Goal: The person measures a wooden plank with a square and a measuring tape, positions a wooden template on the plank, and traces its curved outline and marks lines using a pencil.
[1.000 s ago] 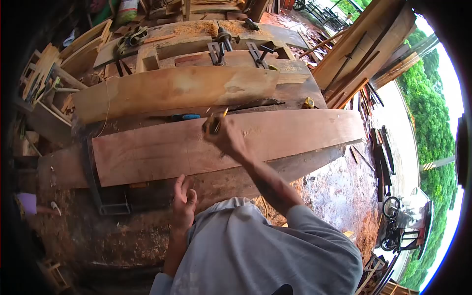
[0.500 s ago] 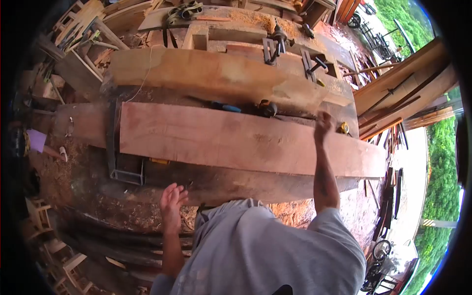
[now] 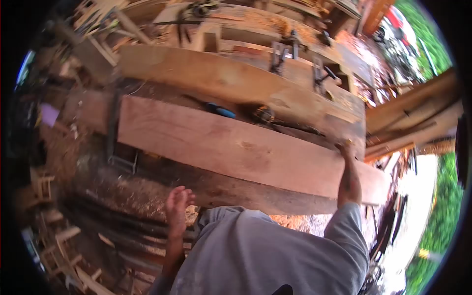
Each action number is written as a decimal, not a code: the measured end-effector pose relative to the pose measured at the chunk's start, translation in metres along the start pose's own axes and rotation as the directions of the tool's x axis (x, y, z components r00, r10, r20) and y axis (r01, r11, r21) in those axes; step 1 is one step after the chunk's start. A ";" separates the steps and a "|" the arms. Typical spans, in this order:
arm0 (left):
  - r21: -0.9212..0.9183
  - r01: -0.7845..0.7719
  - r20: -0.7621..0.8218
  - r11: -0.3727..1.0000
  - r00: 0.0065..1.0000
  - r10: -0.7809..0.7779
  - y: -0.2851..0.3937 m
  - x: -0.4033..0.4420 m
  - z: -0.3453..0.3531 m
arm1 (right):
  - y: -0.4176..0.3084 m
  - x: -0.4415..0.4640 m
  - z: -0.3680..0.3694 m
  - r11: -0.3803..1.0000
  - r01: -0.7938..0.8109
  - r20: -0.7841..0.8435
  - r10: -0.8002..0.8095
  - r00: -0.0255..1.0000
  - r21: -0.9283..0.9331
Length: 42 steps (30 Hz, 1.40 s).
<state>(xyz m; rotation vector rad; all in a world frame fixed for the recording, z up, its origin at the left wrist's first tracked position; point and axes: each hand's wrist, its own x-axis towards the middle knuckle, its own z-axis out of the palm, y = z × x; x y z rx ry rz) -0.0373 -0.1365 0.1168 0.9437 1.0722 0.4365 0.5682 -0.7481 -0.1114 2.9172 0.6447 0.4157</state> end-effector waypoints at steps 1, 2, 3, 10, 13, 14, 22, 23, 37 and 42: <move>0.036 0.026 0.027 0.999 0.999 -0.027 -0.006 -0.007 0.007 | -0.014 0.010 -0.030 0.983 -0.181 0.062 0.181 0.981 -0.004; 0.069 0.056 0.062 0.996 0.996 -0.060 -0.011 -0.013 0.012 | -0.027 0.018 -0.065 0.962 -0.273 0.272 0.261 0.926 0.005; 0.059 0.051 0.036 0.997 0.998 -0.053 -0.016 -0.019 0.015 | -0.048 0.029 -0.112 0.934 -0.358 0.468 0.327 0.821 -0.026; 0.076 0.121 0.038 0.990 0.991 -0.125 -0.041 -0.048 0.039 | -0.007 0.035 -0.070 0.888 -0.428 0.307 0.365 0.879 0.169; 0.118 0.045 0.103 0.992 0.993 -0.057 -0.046 -0.041 0.048 | -0.061 0.034 -0.136 0.756 -0.439 -0.051 0.525 0.849 0.486; 0.113 0.033 0.093 0.993 0.995 -0.044 -0.046 -0.036 0.052 | -0.090 0.037 -0.164 0.641 -0.393 -0.062 0.567 0.822 0.659; 0.109 -0.660 0.761 0.743 0.537 0.365 0.016 -0.033 0.107 | -0.427 -0.131 -0.381 -0.419 -0.632 0.587 -0.250 0.770 0.652; 0.008 -0.772 0.803 0.635 0.384 0.456 0.019 -0.033 0.106 | -0.454 -0.149 -0.391 -0.503 -0.710 0.589 -0.407 0.698 0.493; 0.355 -0.450 0.518 0.819 0.824 0.228 0.004 -0.022 0.010 | -0.557 -0.124 -0.424 0.243 -0.297 0.384 -0.601 0.702 0.923; 0.562 -0.343 0.269 0.753 0.936 0.226 -0.003 0.001 -0.014 | -0.572 -0.074 -0.369 0.035 -0.424 0.316 -0.723 0.615 0.905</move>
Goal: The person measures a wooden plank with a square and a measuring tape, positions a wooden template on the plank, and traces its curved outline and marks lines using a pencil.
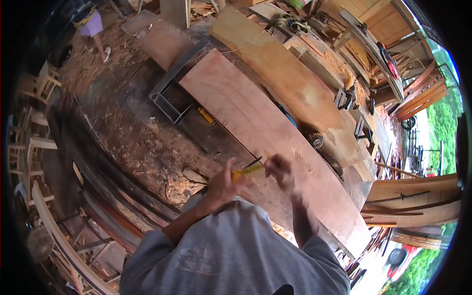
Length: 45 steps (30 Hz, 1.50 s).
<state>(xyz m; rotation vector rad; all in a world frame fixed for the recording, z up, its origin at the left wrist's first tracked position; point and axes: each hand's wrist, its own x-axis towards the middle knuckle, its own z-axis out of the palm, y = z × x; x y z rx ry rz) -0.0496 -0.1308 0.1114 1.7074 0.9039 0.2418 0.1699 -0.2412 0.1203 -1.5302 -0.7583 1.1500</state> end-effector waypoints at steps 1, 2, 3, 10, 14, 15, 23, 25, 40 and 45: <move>0.062 0.096 -0.053 0.993 0.994 -0.093 -0.013 0.004 -0.003 | -0.022 0.019 -0.001 0.975 -0.037 -0.140 0.006 0.990 -0.219; 0.050 0.109 -0.056 0.993 0.993 -0.106 -0.021 0.008 -0.006 | -0.018 0.044 -0.011 0.930 0.073 -0.151 -0.136 0.979 -0.361; 0.016 0.114 -0.110 0.993 0.988 -0.111 -0.029 0.012 -0.011 | -0.002 0.073 -0.019 0.780 0.278 -0.143 -0.422 0.895 -0.561; -0.019 -0.029 -0.351 0.999 0.936 0.021 -0.078 0.051 0.030 | 0.031 0.163 -0.014 0.592 0.387 0.035 -0.517 0.855 -0.706; 0.000 0.058 -0.354 0.998 0.934 -0.055 -0.057 0.064 0.029 | 0.057 0.174 -0.016 0.489 0.456 0.029 -0.657 0.753 -0.744; 0.000 0.099 -0.365 0.995 0.927 -0.092 -0.055 0.067 0.030 | 0.057 0.173 -0.018 0.492 0.463 0.012 -0.676 0.737 -0.738; 0.047 0.092 -0.330 0.995 0.941 -0.072 -0.057 0.097 0.032 | 0.052 0.170 -0.020 0.529 0.457 -0.036 -0.680 0.732 -0.715; 0.074 0.121 -0.326 0.990 0.941 -0.090 -0.049 0.096 0.027 | 0.053 0.170 -0.019 0.549 0.467 -0.060 -0.690 0.721 -0.694; 0.050 0.096 -0.211 0.994 0.974 -0.083 -0.037 0.110 0.016 | 0.050 0.167 -0.021 0.499 0.515 0.014 -0.709 0.705 -0.697; 0.006 0.116 -0.210 0.993 0.971 -0.112 -0.030 0.108 0.016 | 0.046 0.165 -0.019 0.526 0.502 -0.003 -0.693 0.721 -0.686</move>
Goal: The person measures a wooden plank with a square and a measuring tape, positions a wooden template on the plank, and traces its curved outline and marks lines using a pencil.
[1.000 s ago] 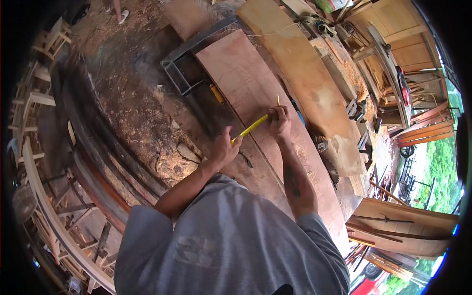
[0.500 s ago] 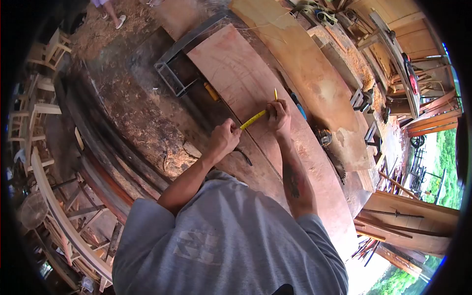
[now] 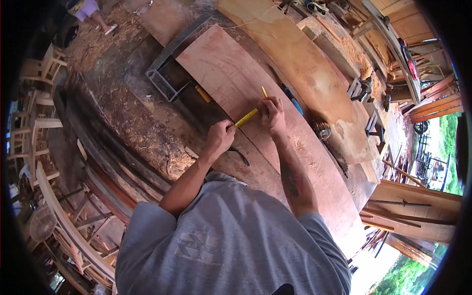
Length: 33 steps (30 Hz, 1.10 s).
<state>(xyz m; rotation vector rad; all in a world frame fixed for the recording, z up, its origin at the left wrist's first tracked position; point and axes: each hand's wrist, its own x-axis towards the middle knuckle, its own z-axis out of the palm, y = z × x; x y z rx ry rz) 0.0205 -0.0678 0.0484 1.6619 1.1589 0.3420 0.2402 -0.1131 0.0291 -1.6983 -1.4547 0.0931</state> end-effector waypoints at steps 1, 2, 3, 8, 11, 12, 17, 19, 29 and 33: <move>0.002 -0.001 0.002 1.000 1.000 0.001 0.002 -0.001 -0.001 | -0.001 0.001 -0.001 1.000 0.004 0.007 -0.004 1.000 -0.001; 0.007 -0.004 -0.008 1.000 1.000 0.004 0.004 -0.001 -0.001 | -0.002 0.000 -0.003 1.000 0.003 0.004 -0.003 1.000 -0.001; 0.012 -0.009 -0.018 1.000 1.000 0.009 0.005 -0.001 -0.002 | -0.005 -0.001 -0.007 0.988 -0.133 0.018 0.132 0.991 0.084; 0.028 0.001 -0.033 1.000 0.999 0.000 0.006 0.000 0.000 | 0.013 0.002 -0.029 0.643 -0.347 0.018 0.460 0.888 0.683; 0.015 0.012 -0.047 1.000 0.999 -0.011 0.006 0.002 0.003 | -0.002 0.009 -0.057 0.709 -0.246 -0.033 0.355 0.934 0.661; 0.023 0.036 -0.053 0.999 0.998 -0.035 0.006 0.001 0.003 | -0.002 0.008 -0.060 0.709 -0.249 -0.033 0.358 0.933 0.660; 0.048 0.066 -0.047 0.997 0.997 -0.064 0.007 0.001 0.002 | -0.014 0.010 -0.073 0.689 -0.459 0.096 0.497 0.863 0.561; 0.057 0.066 -0.048 0.996 0.997 -0.063 0.005 0.003 0.003 | -0.013 0.008 -0.074 0.661 -0.546 0.180 0.540 0.823 0.515; 0.088 0.024 -0.028 0.996 0.999 -0.021 0.003 0.003 0.003 | 0.005 -0.018 -0.039 0.777 -0.514 0.180 0.483 0.857 0.364; 0.091 0.049 -0.031 0.995 0.998 -0.046 -0.001 0.004 0.004 | 0.004 -0.017 -0.042 0.852 -0.463 0.178 0.430 0.885 0.245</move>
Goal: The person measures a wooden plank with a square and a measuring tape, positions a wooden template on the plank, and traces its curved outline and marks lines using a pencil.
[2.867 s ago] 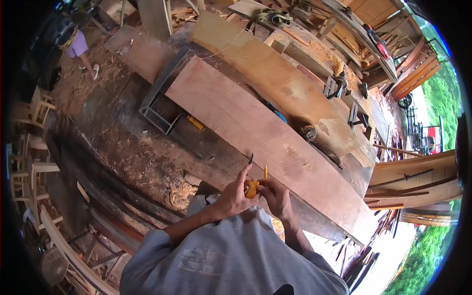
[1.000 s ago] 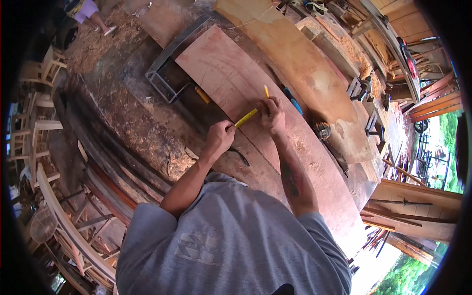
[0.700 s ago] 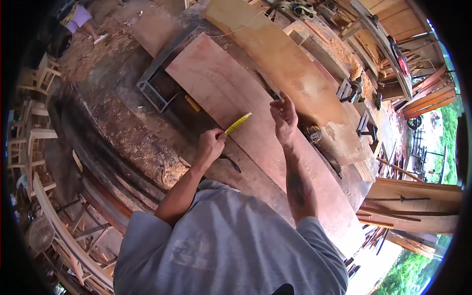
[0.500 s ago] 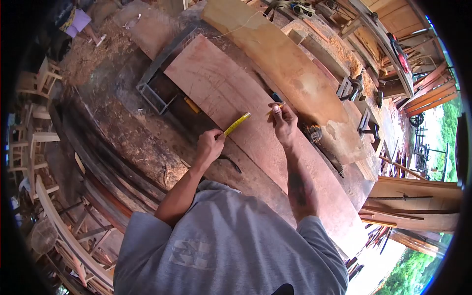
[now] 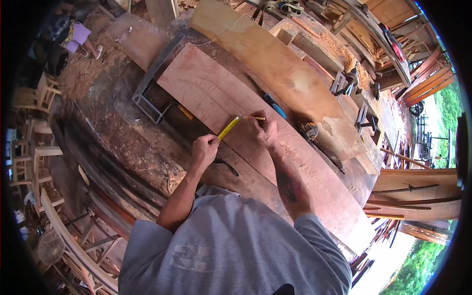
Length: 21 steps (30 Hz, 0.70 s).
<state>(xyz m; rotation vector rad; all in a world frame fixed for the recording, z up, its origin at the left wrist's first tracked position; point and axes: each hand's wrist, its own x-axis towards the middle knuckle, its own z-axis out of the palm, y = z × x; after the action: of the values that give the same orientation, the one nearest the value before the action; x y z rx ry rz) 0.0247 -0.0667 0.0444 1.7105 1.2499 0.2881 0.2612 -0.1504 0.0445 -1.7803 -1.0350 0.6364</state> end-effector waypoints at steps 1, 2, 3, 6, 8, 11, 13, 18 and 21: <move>0.002 -0.004 -0.001 1.000 1.000 0.004 0.000 0.000 0.000 | 0.001 0.000 0.000 1.000 0.003 -0.004 -0.003 1.000 0.002; -0.002 0.002 0.003 1.000 1.000 -0.002 0.001 0.000 -0.001 | 0.001 0.000 0.001 0.999 0.039 -0.002 -0.039 0.999 0.002; -0.007 0.008 0.006 1.000 1.000 -0.008 0.002 -0.001 -0.001 | 0.000 0.000 0.001 0.997 0.075 0.000 -0.075 0.997 0.001; -0.013 0.011 0.006 1.000 1.000 -0.011 0.003 -0.002 -0.002 | -0.001 0.001 0.000 0.997 0.078 0.016 -0.077 0.997 -0.022; -0.006 0.001 0.002 1.000 1.000 -0.001 -0.001 0.000 0.000 | -0.001 0.002 0.001 0.994 0.103 0.019 -0.103 0.995 -0.023; -0.007 0.000 -0.003 1.000 1.000 0.000 -0.001 0.000 -0.001 | -0.004 0.002 0.001 0.992 0.126 0.025 -0.126 0.992 -0.029; -0.018 0.006 -0.006 1.000 1.000 -0.006 0.002 -0.001 -0.001 | -0.005 0.001 -0.002 0.991 0.128 0.029 -0.127 0.992 -0.035; -0.015 -0.027 -0.021 1.000 0.999 0.027 -0.001 -0.001 -0.001 | -0.007 0.001 -0.002 1.000 0.008 0.058 -0.009 0.998 0.017; -0.060 -0.029 -0.021 0.998 0.999 0.028 0.000 -0.001 0.000 | -0.003 0.004 -0.001 0.999 0.032 0.056 -0.034 0.998 0.044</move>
<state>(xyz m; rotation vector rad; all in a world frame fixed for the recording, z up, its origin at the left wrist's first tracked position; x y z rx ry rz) 0.0249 -0.0675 0.0445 1.6788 1.2205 0.3578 0.2626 -0.1470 0.0477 -1.7131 -1.0786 0.6871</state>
